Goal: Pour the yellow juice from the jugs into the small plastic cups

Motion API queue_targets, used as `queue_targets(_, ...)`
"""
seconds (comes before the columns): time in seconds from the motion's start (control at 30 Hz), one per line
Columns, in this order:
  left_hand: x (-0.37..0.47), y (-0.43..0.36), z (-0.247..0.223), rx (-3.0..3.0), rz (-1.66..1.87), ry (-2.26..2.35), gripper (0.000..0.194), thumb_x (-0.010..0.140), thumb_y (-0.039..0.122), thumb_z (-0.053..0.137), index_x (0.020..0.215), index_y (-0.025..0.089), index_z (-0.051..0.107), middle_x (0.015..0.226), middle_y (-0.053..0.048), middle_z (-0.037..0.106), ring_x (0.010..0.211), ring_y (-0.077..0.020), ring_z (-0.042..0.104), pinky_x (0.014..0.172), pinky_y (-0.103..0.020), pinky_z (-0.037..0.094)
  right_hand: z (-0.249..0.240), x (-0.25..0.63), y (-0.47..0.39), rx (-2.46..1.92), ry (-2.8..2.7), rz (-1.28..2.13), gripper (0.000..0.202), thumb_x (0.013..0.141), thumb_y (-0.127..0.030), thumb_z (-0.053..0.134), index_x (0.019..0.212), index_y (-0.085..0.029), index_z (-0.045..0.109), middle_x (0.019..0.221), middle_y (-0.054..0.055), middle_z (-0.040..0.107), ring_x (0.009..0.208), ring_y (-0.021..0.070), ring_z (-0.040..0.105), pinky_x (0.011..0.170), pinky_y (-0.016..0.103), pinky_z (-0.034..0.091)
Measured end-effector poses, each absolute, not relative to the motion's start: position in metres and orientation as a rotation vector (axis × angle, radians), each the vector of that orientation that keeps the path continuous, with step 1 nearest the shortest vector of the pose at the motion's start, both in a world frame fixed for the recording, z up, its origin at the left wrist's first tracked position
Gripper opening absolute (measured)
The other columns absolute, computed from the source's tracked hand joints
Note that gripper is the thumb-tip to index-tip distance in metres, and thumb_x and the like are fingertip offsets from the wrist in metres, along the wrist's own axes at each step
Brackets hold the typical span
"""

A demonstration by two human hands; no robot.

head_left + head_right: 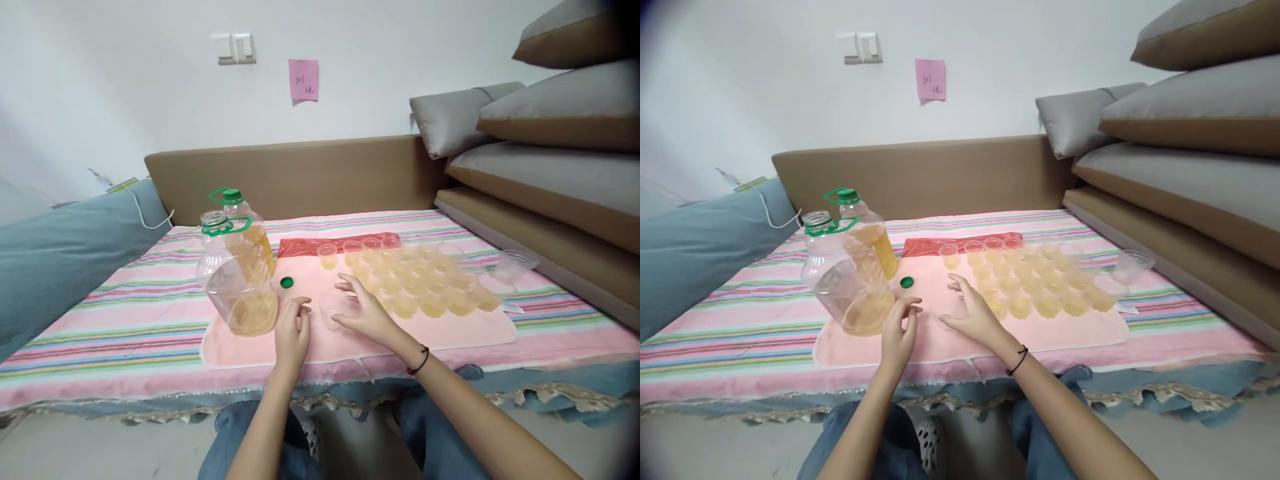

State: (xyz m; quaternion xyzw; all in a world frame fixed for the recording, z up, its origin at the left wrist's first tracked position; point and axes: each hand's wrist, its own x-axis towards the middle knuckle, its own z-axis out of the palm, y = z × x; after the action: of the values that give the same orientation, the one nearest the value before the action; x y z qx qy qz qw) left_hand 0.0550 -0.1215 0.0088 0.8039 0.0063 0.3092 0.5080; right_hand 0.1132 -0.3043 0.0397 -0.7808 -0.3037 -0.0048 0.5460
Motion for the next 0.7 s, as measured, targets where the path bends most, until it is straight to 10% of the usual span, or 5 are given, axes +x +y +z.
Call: queue_targets(0.7,0.038,-0.1,0.021,2.016,1.393,-0.159,0.025,0.087,0.006,0.043,0.096,0.019,0.062,0.088,-0.004,0.069,0.084,-0.0158,0.067,0.077,-0.03,0.052,-0.002,0.123,-0.301,-1.923,-0.716,-0.108,0.075,0.073,-0.033,0.074,0.137,-0.026,0.035,0.139,0.016,0.054,0.131,0.0265,0.051,0.106,0.051,0.041)
